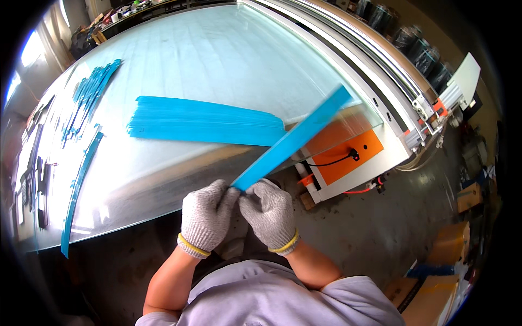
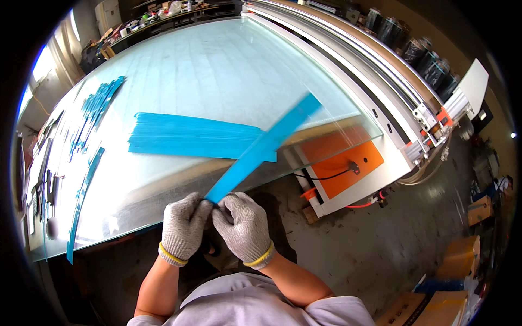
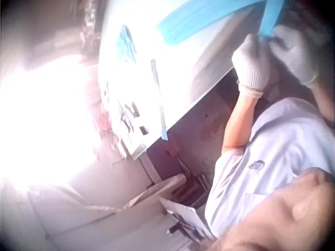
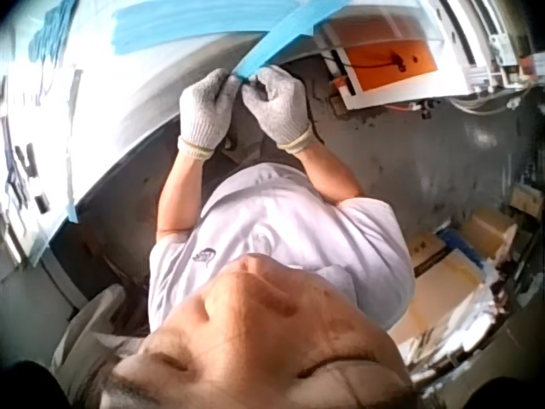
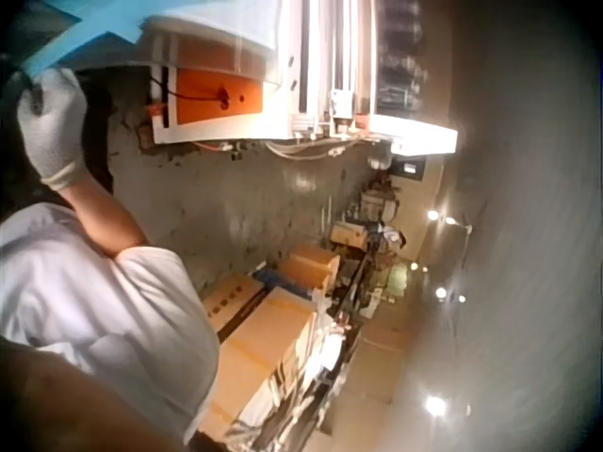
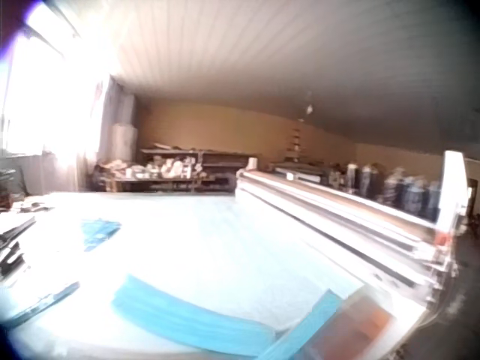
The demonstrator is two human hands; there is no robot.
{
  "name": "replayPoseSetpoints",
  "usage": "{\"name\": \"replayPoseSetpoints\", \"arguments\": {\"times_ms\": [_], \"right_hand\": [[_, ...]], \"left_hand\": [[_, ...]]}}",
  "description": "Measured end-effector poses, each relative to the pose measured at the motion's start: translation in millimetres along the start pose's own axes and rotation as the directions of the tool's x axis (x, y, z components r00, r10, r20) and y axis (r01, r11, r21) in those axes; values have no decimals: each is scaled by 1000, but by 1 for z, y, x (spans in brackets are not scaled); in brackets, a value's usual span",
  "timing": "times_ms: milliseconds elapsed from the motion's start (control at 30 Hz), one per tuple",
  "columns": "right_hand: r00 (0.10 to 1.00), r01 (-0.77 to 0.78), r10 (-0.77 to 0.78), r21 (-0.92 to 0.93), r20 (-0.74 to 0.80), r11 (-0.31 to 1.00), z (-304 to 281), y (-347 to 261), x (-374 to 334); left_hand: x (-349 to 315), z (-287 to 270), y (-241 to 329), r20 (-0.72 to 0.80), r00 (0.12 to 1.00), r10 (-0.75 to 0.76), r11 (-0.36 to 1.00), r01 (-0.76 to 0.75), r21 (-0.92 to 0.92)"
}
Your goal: The person applies white tape to the edges of long, blue plastic strips. They pick up a strip, align the tape along the edge, and smooth it down with their gloved fingers. The person repeats this process for multiple strips, stacking the finished pieces on a glass table.
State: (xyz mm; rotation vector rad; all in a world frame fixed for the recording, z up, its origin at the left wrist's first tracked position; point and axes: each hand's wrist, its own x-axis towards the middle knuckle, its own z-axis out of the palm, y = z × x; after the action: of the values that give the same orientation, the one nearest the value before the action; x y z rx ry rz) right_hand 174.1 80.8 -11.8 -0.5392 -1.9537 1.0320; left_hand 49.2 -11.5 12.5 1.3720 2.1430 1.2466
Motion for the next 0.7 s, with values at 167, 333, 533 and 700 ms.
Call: {"name": "replayPoseSetpoints", "arguments": {"times_ms": [167,333,533,700], "right_hand": [[1000,-13,12,-138,-7,990,-11,-24,-4],[965,-77,-49,-455,-258,887,-30,28,17],[873,-109,-165,-513,-458,851,-104,69,60],[923,-135,-260,-872,-283,471,-130,138,89]], "left_hand": [[-15,15,7,-109,989,98,988,-110,-109],[-23,-1,20,-233,954,188,979,-200,-29],[-53,-94,-40,-388,900,-196,975,220,16],[-75,-179,-114,-597,802,-5,805,358,474]]}}
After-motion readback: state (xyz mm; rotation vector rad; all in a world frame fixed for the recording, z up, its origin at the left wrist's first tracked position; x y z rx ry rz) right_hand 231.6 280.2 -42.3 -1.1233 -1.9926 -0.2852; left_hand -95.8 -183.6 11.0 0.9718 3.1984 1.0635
